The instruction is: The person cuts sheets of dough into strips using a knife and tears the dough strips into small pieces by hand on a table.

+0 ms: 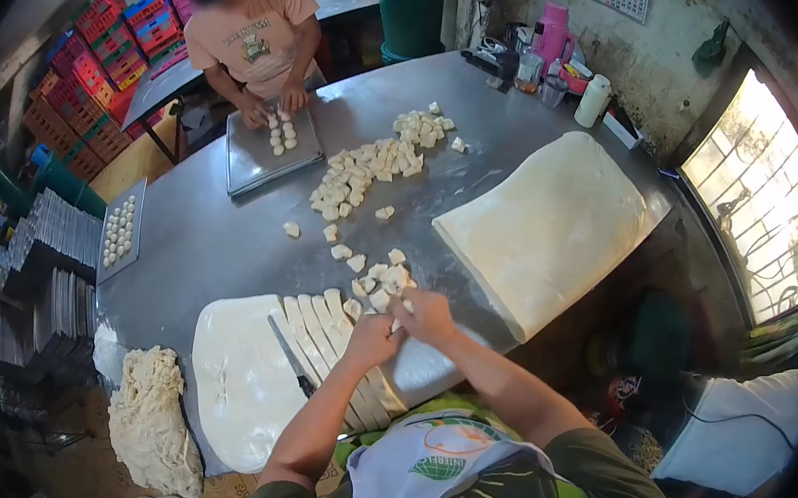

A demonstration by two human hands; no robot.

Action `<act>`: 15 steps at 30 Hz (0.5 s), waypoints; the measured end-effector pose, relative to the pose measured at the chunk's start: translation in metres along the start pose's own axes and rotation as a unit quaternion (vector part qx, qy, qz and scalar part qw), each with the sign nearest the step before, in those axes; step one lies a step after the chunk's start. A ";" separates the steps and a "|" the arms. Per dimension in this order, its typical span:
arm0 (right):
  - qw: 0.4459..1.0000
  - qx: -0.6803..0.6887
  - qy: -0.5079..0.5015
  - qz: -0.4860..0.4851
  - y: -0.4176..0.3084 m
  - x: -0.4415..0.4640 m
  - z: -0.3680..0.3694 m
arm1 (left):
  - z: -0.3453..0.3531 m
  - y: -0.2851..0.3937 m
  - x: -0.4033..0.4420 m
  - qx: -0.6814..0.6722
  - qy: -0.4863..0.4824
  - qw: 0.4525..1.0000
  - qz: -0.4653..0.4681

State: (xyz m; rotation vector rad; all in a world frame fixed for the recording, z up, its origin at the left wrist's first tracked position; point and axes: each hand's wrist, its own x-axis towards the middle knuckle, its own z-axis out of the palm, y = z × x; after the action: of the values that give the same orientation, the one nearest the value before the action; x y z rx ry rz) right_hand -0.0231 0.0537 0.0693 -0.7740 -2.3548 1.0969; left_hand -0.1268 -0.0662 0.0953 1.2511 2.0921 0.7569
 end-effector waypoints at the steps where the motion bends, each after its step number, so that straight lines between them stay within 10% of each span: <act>1: 0.994 -0.091 -0.048 0.033 0.007 0.008 -0.002 | -0.002 0.001 -0.006 -0.050 0.003 0.996 0.073; 4: 0.983 -0.178 -0.042 0.037 0.028 0.003 0.004 | -0.013 0.002 -0.021 -0.153 -0.003 0.964 0.216; 8: 0.994 -0.102 -0.007 -0.045 0.004 -0.011 0.007 | -0.033 -0.003 -0.011 -0.322 0.052 0.945 -0.004; 11: 0.990 0.031 -0.130 -0.042 -0.026 -0.008 -0.001 | -0.009 -0.025 0.012 -0.086 0.222 0.927 0.290; 15: 0.990 0.093 0.014 -0.105 -0.028 -0.010 0.008 | -0.002 -0.057 0.024 -0.235 -0.012 0.961 0.145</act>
State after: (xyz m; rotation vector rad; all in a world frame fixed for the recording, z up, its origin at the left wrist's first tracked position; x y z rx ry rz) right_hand -0.0292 0.0280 0.0857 -0.4606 -2.2125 1.1828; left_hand -0.1702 -0.0681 0.0517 1.2897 1.5880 1.2742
